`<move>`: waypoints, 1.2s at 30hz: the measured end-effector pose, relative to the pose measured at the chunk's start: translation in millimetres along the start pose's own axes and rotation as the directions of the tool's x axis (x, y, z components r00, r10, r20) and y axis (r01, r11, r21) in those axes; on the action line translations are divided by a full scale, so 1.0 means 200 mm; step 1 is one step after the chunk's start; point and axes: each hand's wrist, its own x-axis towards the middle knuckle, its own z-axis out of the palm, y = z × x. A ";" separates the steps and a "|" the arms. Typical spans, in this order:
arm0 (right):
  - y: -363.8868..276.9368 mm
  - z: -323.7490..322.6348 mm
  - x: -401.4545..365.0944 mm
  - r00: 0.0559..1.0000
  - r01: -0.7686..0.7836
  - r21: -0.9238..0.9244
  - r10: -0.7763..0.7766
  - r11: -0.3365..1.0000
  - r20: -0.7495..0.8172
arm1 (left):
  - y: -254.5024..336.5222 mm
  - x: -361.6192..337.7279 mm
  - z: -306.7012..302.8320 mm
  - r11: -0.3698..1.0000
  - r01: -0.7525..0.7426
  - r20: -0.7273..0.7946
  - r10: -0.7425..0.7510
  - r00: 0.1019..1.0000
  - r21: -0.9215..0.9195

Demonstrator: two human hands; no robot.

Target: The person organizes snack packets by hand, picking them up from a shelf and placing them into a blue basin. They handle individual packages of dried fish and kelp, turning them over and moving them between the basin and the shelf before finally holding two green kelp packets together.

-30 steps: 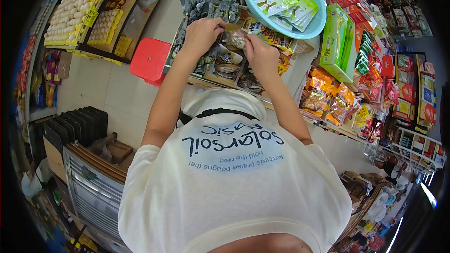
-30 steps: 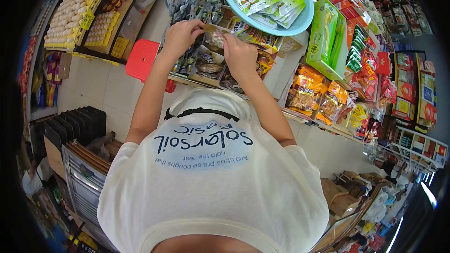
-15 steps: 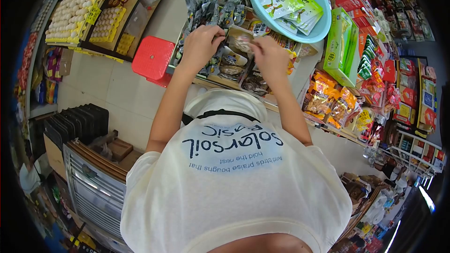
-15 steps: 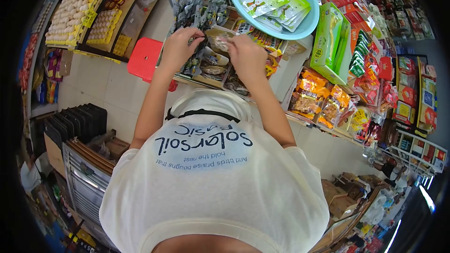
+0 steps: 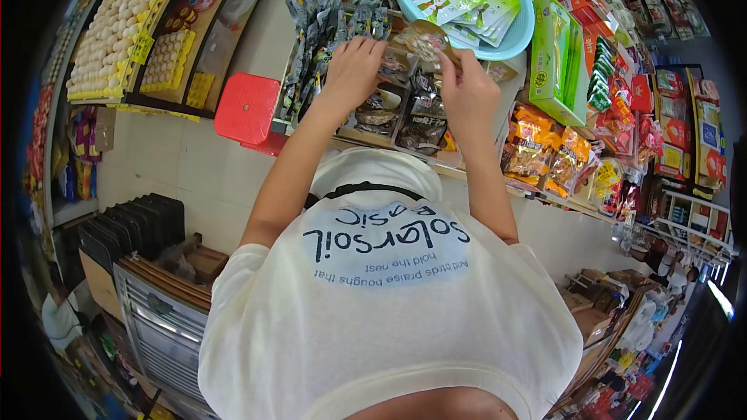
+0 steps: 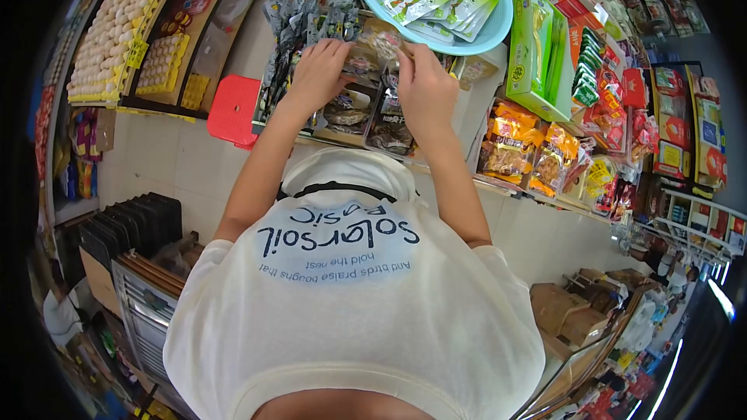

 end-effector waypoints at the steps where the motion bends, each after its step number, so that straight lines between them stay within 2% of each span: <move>1: 0.02 0.02 -0.01 1.000 -0.005 -0.003 0.005 1.000 -0.003 | 0.00 0.01 0.01 0.999 0.020 0.079 -0.022 0.997 0.031; 5: 0.07 0.08 0.00 0.998 -0.061 0.066 0.059 0.996 0.031 | 0.02 0.01 0.04 0.998 0.024 0.117 -0.031 0.993 0.063; 6: 0.08 0.09 0.00 0.997 -0.074 0.104 0.069 0.992 0.046 | 0.02 0.00 0.06 0.996 -0.016 0.096 0.007 0.995 0.092; 8: 0.12 0.14 -0.02 0.997 -0.052 0.109 0.045 0.993 0.066 | 0.00 -0.03 0.10 0.991 -0.055 0.078 0.045 0.996 0.124; 10: 0.14 0.18 -0.02 0.996 -0.031 0.114 0.021 0.993 0.087 | 0.00 -0.05 0.12 0.995 -0.070 0.066 0.065 0.996 0.078; 12: 0.14 0.22 -0.03 0.978 0.039 0.056 -0.049 0.998 0.203 | 0.01 -0.06 0.12 0.996 -0.052 0.075 0.046 0.996 0.076; 13: 0.16 0.25 -0.05 0.978 0.038 0.056 -0.048 0.998 0.204 | 0.01 -0.06 0.12 0.997 -0.034 0.084 0.028 0.996 0.074; 15: 0.18 0.31 -0.06 0.933 0.114 -0.064 -0.085 0.991 0.349 | 0.02 -0.05 0.10 0.997 -0.022 0.048 0.018 0.999 0.077; 19: 0.16 0.38 0.01 0.939 0.116 -0.089 -0.080 0.989 0.334 | 0.00 -0.01 0.11 0.996 -0.002 -0.015 0.004 1.000 0.089; 21: 0.14 0.38 0.06 0.896 0.137 -0.217 -0.028 0.967 0.443 | -0.02 0.01 0.11 0.995 0.003 0.013 -0.005 1.000 0.103; 23: 0.18 0.42 0.07 0.898 0.122 -0.213 -0.016 0.969 0.440 | -0.01 0.02 0.12 0.993 -0.003 0.037 -0.002 0.999 0.115; 25: 0.20 0.42 0.09 0.870 0.028 -0.072 0.011 0.997 0.493 | -0.03 0.04 0.11 0.996 0.044 0.077 -0.051 0.996 0.082; 27: 0.20 0.40 0.08 0.864 0.038 -0.096 0.015 0.995 0.503 | -0.04 0.04 0.11 0.994 0.036 0.079 -0.044 0.996 0.106; 29: 0.18 0.36 0.06 0.844 0.061 -0.200 0.057 0.978 0.533 | -0.04 0.01 0.11 0.993 0.037 0.096 -0.048 0.994 0.112; 30: 0.18 0.36 0.06 0.845 0.042 -0.236 0.091 0.971 0.526 | -0.03 0.01 0.10 0.993 0.036 0.058 -0.043 0.997 0.116; 36: 0.22 0.36 0.04 0.846 0.039 -0.232 0.091 0.972 0.525 | -0.01 -0.01 0.08 0.994 0.060 0.069 -0.066 0.995 0.088</move>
